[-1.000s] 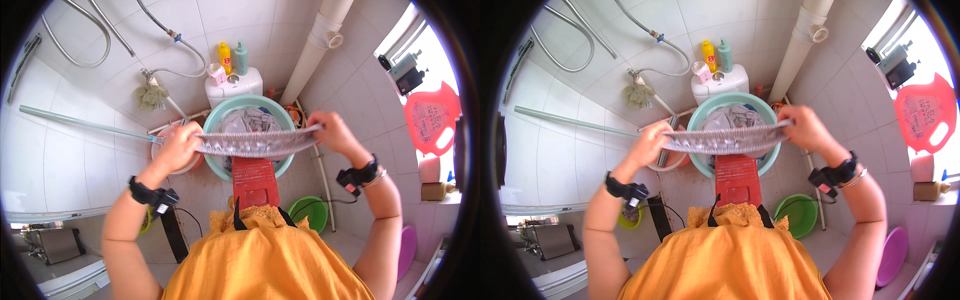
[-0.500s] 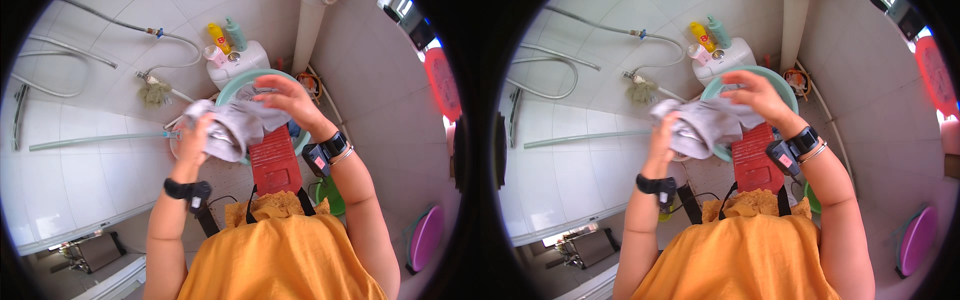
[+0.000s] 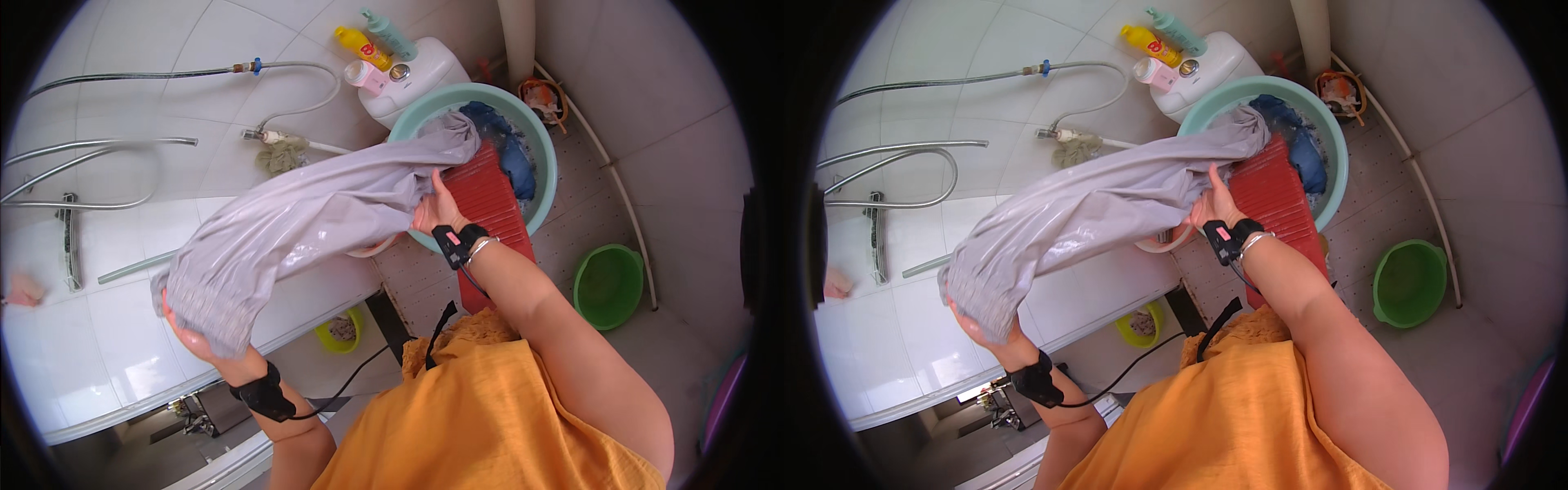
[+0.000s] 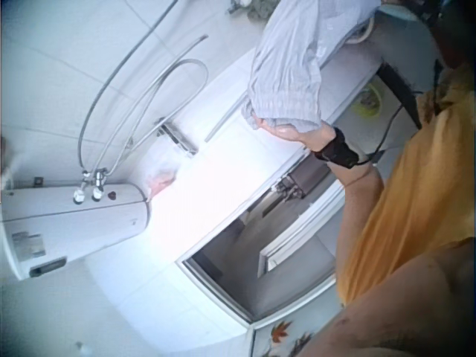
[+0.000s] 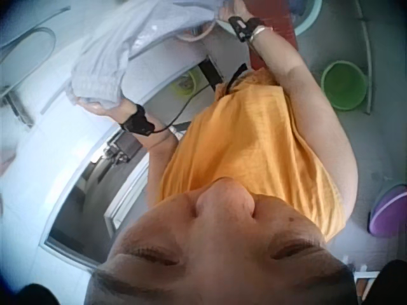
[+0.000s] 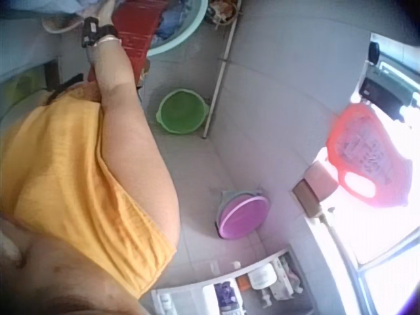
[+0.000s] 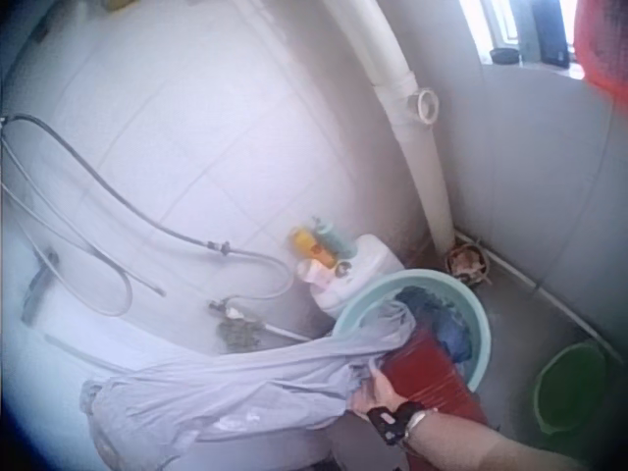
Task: The person washes clothes by hand, scrubbing pants on a washboard in a tub of soapy water, lifting them up, and tossing one into a bucket.
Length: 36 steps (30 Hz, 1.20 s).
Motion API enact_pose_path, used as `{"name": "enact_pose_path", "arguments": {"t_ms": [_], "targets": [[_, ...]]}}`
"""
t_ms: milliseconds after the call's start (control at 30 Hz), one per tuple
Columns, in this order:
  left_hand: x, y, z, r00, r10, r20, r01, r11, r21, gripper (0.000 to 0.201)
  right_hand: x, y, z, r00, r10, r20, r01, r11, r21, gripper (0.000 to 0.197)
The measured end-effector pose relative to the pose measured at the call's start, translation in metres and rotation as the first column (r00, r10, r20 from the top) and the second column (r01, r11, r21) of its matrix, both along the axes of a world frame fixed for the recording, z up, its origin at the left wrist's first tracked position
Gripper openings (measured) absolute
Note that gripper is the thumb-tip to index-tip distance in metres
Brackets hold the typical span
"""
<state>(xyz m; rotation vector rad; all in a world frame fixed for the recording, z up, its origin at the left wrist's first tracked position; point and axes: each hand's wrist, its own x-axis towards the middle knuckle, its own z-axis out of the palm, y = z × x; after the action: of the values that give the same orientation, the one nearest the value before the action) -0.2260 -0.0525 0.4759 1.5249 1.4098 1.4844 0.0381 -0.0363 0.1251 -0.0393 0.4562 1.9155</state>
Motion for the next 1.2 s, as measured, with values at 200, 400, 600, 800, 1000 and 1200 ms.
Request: {"name": "enact_pose_path", "arguments": {"t_ms": [200,400,600,800,1000,1200], "targets": [[-0.041,-0.024,-0.01,0.843,0.22,0.49,-0.212,0.974,-0.074,0.045,0.059,-0.026,0.092,0.92,-0.227,0.321,0.191,0.971,0.14,0.05],[-0.102,-0.024,-0.047,0.902,-0.092,0.422,0.097,0.995,0.009,0.046,0.078,-0.061,0.135,0.88,-0.301,0.367,0.187,0.93,0.316,0.05],[-0.098,-0.017,-0.051,0.78,0.147,0.608,-0.084,0.988,-0.131,0.045,0.086,-0.081,0.141,0.902,-0.261,0.344,0.136,0.928,0.348,0.056],[-0.095,-0.01,-0.061,0.73,0.189,0.657,-0.049,0.973,-0.225,0.048,0.096,-0.094,0.15,0.904,-0.293,0.312,0.153,0.901,0.405,0.057],[-0.063,-0.002,-0.095,0.761,0.258,0.596,0.008,0.914,-0.405,0.047,0.104,-0.101,0.155,0.907,-0.268,0.325,0.117,0.901,0.417,0.057],[-0.043,-0.008,-0.108,0.738,0.328,0.589,-0.044,0.895,-0.444,0.045,0.122,-0.101,0.163,0.918,-0.31,0.247,0.155,0.855,0.496,0.046]]}}
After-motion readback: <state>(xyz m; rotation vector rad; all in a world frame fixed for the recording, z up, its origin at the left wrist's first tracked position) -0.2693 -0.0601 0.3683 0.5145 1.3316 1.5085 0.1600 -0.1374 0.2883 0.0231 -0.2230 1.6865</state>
